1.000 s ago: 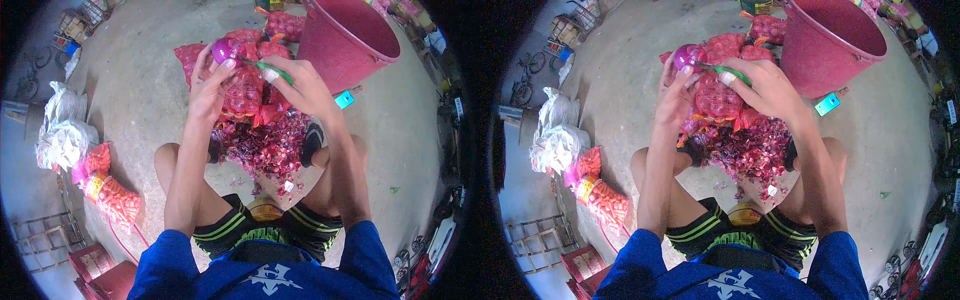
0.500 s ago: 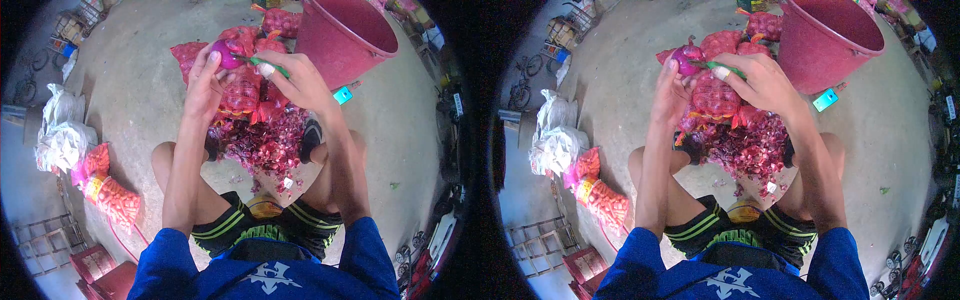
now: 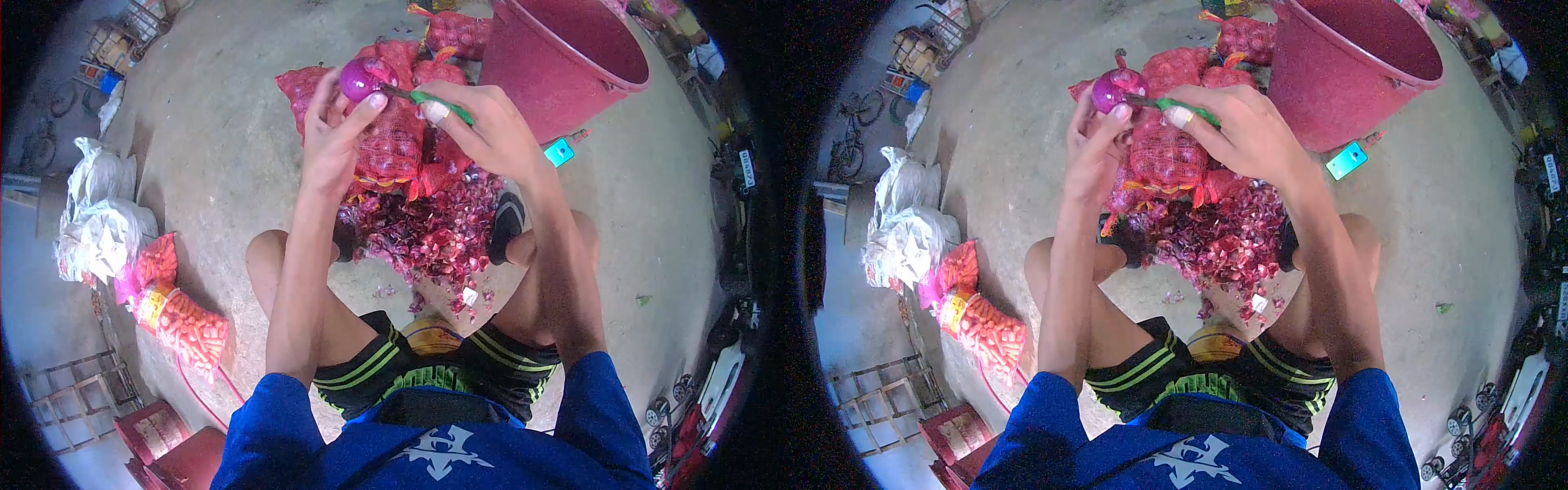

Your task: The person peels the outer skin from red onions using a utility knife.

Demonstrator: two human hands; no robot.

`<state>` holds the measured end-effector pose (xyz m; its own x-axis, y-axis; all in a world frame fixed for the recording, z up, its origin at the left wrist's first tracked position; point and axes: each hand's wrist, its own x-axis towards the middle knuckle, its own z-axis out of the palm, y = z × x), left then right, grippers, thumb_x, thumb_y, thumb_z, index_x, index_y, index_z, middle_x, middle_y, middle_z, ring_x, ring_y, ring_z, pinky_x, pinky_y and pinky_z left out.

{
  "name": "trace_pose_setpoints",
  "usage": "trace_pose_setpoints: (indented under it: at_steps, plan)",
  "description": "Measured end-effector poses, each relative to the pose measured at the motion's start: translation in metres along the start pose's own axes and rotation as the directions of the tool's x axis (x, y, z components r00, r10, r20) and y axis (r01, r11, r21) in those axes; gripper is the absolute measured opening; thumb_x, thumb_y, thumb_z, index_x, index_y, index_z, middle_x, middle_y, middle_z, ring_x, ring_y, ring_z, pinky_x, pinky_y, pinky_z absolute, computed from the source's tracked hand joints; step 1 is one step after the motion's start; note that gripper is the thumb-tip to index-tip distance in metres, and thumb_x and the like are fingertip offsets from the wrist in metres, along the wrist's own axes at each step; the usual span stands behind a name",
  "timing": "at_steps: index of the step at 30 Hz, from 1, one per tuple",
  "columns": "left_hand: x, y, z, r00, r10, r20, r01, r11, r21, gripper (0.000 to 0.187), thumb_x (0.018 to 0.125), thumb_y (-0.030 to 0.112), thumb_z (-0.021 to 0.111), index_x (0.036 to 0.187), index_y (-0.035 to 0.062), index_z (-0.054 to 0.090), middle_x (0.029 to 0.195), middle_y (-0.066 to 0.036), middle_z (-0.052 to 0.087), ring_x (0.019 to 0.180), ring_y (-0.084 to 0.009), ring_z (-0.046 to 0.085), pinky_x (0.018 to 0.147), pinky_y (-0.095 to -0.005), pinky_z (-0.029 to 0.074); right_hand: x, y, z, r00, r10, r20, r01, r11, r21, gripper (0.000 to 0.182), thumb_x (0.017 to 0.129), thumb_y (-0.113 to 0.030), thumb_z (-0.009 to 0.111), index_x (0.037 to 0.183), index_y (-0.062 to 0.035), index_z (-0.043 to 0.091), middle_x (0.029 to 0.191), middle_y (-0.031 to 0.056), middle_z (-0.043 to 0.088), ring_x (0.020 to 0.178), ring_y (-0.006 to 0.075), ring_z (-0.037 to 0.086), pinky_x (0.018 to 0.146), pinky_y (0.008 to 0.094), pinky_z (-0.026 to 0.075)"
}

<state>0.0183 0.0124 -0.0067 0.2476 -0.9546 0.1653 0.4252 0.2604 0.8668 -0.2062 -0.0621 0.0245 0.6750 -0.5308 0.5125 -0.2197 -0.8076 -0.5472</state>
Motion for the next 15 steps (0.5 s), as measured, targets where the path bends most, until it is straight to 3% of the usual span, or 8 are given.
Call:
trace_pose_setpoints:
  at_steps: [2, 7, 11, 15]
  plan:
    - [0.0, 0.002, 0.003, 0.997, 0.074, 0.008, -0.074, 0.997, 0.005, 0.058, 0.094, 0.004, 0.08, 0.143, 0.0079, 0.049, 0.121, -0.006, 0.074, 0.105, -0.0185, 0.074, 0.082, -0.03, 0.057, 0.002, 0.001, 0.0, 1.0, 0.0, -0.003, 0.0, 1.0, -0.013, 0.03, 0.104, -0.022, 0.063, 0.125, -0.0012, 0.07, 0.104, 0.0248, 0.073, 0.096, 0.0447, 0.071, 0.082, 0.0483, 0.054]
    - [-0.002, 0.009, -0.004, 0.998, -0.044, 0.049, 0.041, 0.997, 0.059, 0.046, 0.102, 0.025, 0.074, 0.138, 0.0128, 0.049, 0.116, -0.006, 0.075, 0.095, -0.0177, 0.076, 0.067, -0.0286, 0.055, 0.002, 0.0, -0.002, 1.0, -0.012, -0.013, 0.012, 0.999, -0.042, 0.029, 0.105, -0.021, 0.062, 0.125, -0.0016, 0.07, 0.103, 0.0244, 0.073, 0.094, 0.0437, 0.071, 0.081, 0.0474, 0.054]
    - [-0.001, 0.005, -0.007, 0.994, -0.091, 0.069, 0.087, 0.995, 0.053, 0.042, 0.106, 0.038, 0.067, 0.138, 0.0143, 0.051, 0.114, -0.006, 0.075, 0.092, -0.0175, 0.076, 0.069, -0.03, 0.057, 0.002, 0.002, -0.003, 1.0, -0.014, 0.013, 0.014, 1.0, -0.002, 0.03, 0.105, -0.022, 0.062, 0.126, -0.0019, 0.07, 0.104, 0.0235, 0.073, 0.094, 0.0437, 0.071, 0.081, 0.0468, 0.055]
    - [0.001, 0.003, -0.009, 0.966, -0.231, 0.115, 0.243, 0.964, -0.106, 0.042, 0.109, 0.049, 0.056, 0.133, 0.0135, 0.059, 0.117, -0.004, 0.075, 0.095, -0.0162, 0.073, 0.074, -0.0343, 0.06, 0.002, -0.003, -0.005, 0.998, 0.011, 0.059, -0.011, 1.0, -0.002, 0.031, 0.104, -0.022, 0.062, 0.126, -0.0013, 0.07, 0.106, 0.0227, 0.074, 0.096, 0.0428, 0.072, 0.082, 0.0459, 0.055]
